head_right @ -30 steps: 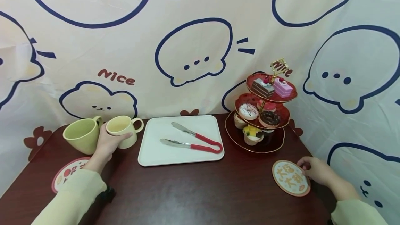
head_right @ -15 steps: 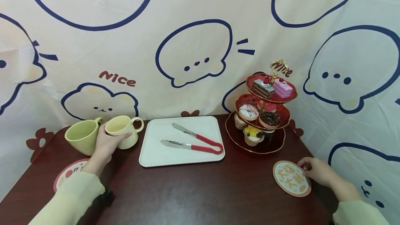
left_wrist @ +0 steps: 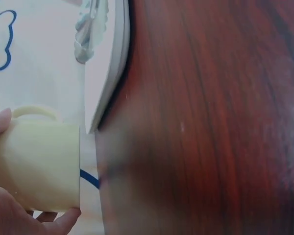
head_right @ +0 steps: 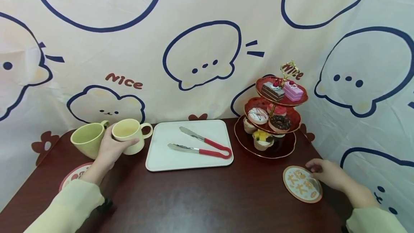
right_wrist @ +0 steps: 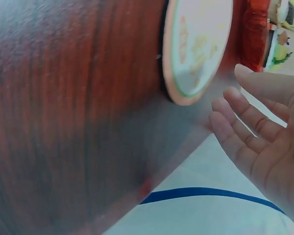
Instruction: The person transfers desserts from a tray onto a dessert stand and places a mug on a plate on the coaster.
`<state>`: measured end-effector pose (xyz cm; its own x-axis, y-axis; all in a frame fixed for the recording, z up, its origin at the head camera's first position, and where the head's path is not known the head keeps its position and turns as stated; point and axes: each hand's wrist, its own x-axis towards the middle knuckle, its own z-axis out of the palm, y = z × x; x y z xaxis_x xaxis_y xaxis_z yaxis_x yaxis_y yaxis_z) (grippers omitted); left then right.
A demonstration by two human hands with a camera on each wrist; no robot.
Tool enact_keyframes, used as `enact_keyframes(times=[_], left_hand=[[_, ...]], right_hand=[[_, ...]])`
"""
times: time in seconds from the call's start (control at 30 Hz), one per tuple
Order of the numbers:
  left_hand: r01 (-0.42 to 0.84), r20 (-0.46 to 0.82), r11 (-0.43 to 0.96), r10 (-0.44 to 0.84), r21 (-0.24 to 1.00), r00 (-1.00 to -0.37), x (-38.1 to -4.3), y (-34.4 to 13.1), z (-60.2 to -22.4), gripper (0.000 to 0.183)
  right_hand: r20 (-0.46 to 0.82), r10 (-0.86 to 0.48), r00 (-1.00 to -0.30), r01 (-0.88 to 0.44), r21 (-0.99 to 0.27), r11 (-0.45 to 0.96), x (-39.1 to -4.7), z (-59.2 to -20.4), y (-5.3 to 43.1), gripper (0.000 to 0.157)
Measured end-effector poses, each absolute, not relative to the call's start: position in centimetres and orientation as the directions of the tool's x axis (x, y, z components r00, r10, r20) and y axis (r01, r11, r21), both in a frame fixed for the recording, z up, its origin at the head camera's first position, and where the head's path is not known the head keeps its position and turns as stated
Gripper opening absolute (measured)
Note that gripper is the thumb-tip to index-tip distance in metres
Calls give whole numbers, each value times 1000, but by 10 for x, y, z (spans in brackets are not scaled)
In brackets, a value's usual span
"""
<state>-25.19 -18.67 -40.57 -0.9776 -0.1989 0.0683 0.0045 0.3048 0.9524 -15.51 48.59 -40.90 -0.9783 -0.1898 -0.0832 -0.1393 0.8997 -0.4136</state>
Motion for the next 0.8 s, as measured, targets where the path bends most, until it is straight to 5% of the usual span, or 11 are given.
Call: enact_keyframes(times=[0.8], left_hand=[[37, 57, 238, -79, 970, -995, -227, -165, -383, 99]], right_hand=[[-59, -266, -962, -221, -402, 889, -153, -358, 410, 34]])
